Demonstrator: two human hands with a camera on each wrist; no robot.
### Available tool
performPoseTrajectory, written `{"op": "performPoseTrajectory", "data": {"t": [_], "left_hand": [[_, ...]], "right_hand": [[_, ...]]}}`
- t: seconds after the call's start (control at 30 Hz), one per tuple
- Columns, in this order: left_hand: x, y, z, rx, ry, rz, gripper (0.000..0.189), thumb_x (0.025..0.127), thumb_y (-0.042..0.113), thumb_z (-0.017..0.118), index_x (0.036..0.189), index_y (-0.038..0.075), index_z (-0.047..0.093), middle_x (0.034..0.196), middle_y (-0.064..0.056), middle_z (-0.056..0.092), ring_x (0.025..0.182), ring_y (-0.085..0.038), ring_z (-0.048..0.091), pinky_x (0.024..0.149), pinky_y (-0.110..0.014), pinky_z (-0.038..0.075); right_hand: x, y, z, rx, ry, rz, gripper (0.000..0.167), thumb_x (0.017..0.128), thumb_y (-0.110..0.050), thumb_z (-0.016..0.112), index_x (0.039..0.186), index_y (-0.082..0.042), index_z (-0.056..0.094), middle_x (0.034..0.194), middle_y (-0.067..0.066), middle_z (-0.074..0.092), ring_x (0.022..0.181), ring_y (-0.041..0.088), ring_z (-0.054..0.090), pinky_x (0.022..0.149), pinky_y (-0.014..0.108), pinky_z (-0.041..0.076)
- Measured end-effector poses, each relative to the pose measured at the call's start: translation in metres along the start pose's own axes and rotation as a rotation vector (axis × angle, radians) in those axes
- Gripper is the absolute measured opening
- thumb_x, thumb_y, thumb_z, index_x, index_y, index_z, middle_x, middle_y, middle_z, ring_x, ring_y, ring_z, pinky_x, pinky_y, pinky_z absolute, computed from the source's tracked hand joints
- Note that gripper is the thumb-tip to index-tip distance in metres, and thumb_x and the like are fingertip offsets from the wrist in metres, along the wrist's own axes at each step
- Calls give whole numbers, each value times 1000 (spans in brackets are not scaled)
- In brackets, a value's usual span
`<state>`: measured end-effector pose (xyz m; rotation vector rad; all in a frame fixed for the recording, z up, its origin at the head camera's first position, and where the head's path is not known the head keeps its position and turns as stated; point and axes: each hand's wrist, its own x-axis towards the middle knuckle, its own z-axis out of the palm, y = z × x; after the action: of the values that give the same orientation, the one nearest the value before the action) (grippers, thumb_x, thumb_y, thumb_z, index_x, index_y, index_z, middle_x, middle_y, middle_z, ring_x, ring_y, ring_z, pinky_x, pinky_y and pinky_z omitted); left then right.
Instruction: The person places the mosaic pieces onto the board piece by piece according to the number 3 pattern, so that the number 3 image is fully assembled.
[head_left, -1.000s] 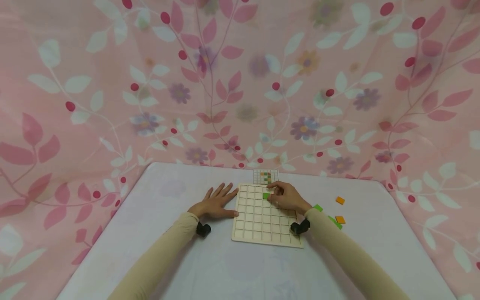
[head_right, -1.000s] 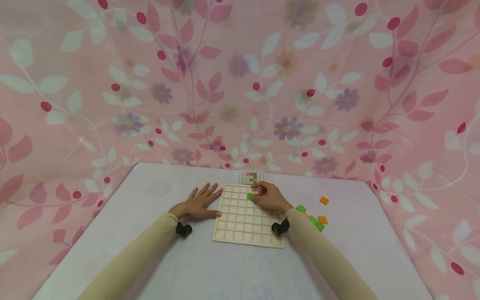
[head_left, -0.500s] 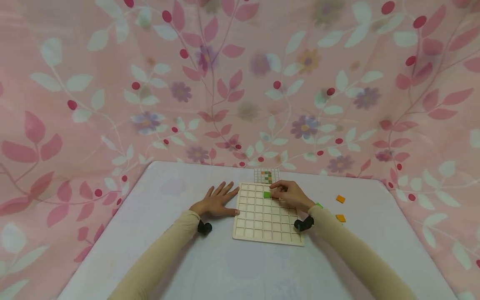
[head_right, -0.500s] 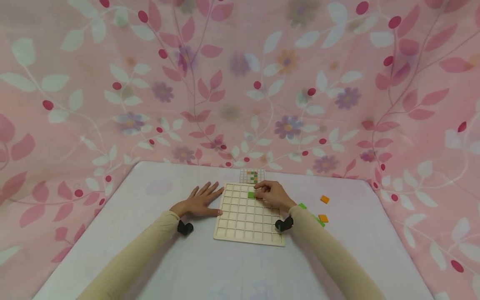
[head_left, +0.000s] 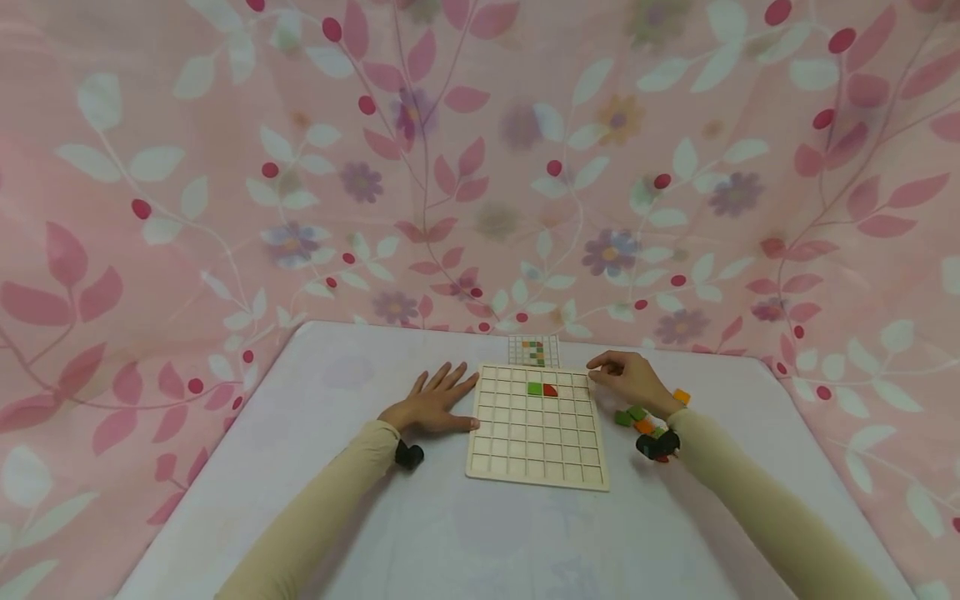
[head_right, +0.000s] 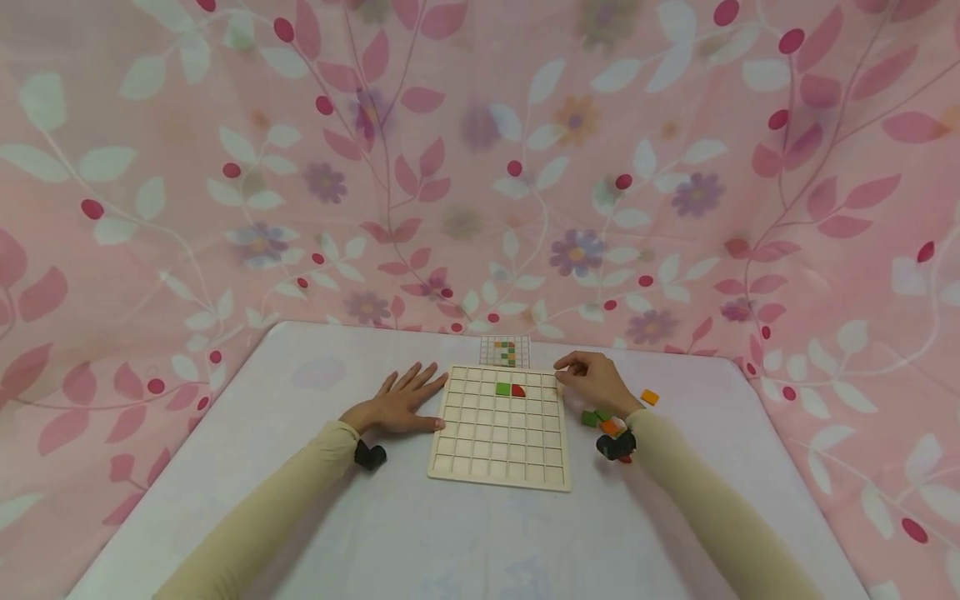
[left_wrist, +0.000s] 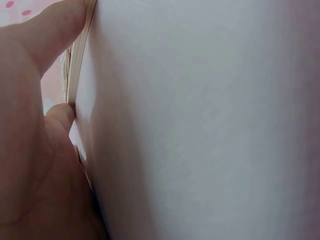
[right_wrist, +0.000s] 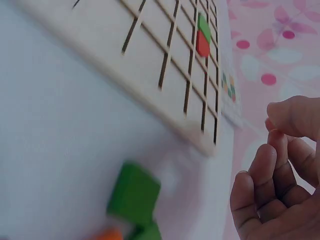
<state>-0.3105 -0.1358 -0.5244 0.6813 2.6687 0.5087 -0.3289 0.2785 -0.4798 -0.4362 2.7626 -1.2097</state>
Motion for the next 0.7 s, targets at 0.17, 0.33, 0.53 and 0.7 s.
{"op": "performPoseTrajectory", "data": {"t": [0.17,0.33,0.53,0.7], "left_hand": [[-1,3,-2,18,-8,-9,102,95,79,54,173,28,10,181,-3,-4,166,-32,-12,130,-64,-9],[0,2,-1,43,-9,-20,100,96,75,55,172,30,10,181,-2,-4,167,-31,-11,131,-64,-6],[3,1,-1,50,-9,-14,99,97,75,55,173,29,10,181,-2,-4,166,-31,-12,130,-64,-7],[3,0,0,37,-11,-11,101,96,77,54,173,29,9,181,-2,-5,166,-30,-13,130,-64,-9]], "right_hand": [[-17,11,-27,-113,-11,24,35,103,-30,70,125,-3,73,98,11,70,86,23,63,74,29,52],[-35,21,-43,-212,-21,23,26,101,-26,72,116,-5,77,91,4,67,82,17,57,71,27,50],[-55,29,-49,-253,-74,33,20,98,-26,76,105,-8,76,86,1,65,77,16,55,64,25,48],[-71,34,-45,-346,-86,55,28,90,-39,84,94,-13,75,85,0,63,78,17,53,63,28,45]]}}
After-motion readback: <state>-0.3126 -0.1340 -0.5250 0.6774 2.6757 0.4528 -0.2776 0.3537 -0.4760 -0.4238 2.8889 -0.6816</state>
